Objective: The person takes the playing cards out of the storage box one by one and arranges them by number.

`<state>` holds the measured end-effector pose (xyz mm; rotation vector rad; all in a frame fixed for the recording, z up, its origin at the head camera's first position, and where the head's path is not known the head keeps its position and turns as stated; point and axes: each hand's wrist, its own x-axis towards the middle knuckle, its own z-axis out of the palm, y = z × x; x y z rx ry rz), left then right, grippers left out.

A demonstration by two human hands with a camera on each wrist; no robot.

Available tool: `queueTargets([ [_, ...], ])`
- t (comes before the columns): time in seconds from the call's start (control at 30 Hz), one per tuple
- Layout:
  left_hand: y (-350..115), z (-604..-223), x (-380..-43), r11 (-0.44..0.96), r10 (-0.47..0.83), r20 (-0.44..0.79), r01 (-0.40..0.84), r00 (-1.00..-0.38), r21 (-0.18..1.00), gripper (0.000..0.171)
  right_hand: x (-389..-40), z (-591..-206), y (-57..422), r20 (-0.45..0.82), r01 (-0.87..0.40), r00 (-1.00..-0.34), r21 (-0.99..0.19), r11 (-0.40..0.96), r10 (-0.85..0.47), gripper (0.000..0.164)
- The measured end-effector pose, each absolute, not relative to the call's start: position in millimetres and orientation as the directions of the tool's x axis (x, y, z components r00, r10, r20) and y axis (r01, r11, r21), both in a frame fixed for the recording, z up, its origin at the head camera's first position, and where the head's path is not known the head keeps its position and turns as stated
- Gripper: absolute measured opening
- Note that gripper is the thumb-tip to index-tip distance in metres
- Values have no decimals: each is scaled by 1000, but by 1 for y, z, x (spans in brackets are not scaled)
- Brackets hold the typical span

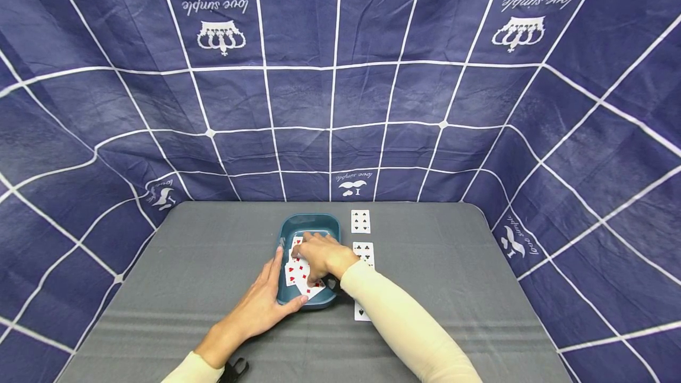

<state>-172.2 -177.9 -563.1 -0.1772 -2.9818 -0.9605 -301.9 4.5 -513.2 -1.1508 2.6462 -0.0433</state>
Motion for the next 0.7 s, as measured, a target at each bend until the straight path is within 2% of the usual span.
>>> queueTargets([
  [0.7,-177,-563,-172,814,106,40,110,-994,570,136,-303,-514,2,-215,-727,-654,-89,681,-726,81],
])
